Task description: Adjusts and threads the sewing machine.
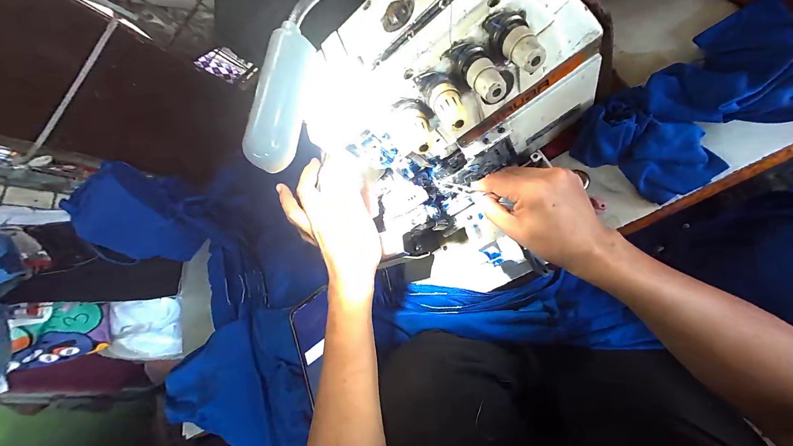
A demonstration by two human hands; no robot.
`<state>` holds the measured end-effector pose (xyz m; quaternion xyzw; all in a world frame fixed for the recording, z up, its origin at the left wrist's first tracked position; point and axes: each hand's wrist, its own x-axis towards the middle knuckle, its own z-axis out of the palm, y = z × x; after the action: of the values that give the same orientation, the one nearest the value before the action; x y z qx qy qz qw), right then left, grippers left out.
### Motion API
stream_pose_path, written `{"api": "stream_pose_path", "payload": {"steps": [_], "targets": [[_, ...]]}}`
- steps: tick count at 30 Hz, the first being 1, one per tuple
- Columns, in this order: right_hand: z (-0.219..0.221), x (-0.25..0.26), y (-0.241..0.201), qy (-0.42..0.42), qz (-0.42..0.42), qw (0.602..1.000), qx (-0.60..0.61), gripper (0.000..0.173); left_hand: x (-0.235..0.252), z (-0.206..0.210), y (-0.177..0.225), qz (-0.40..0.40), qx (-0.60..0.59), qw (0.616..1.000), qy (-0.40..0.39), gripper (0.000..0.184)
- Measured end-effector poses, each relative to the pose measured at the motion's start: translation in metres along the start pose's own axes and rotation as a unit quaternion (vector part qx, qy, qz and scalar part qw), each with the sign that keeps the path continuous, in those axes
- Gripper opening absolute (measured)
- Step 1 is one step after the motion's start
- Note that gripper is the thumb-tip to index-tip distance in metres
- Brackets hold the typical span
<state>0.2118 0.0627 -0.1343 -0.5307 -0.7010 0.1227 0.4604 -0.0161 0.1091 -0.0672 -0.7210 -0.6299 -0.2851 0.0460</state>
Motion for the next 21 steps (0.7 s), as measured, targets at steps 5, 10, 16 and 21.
{"api": "stream_pose_path", "payload": {"steps": [5,10,16,21], "targets": [[0.001,0.001,-0.004,-0.003,0.004,1.000,-0.003,0.012,0.000,0.000,-0.005,-0.001,0.007,1.000,-0.014,0.046],[-0.001,-0.003,-0.003,-0.002,0.016,1.000,-0.009,0.013,0.000,0.000,-0.004,0.002,0.016,1.000,-0.021,0.047],[-0.002,-0.009,0.002,-0.007,0.038,0.999,-0.021,0.016,0.000,0.000,-0.005,0.008,0.041,0.999,-0.031,0.044],[0.000,-0.009,0.000,-0.007,0.036,0.999,-0.037,0.016,0.006,0.001,0.000,0.031,0.074,0.996,-0.039,0.039]]}}
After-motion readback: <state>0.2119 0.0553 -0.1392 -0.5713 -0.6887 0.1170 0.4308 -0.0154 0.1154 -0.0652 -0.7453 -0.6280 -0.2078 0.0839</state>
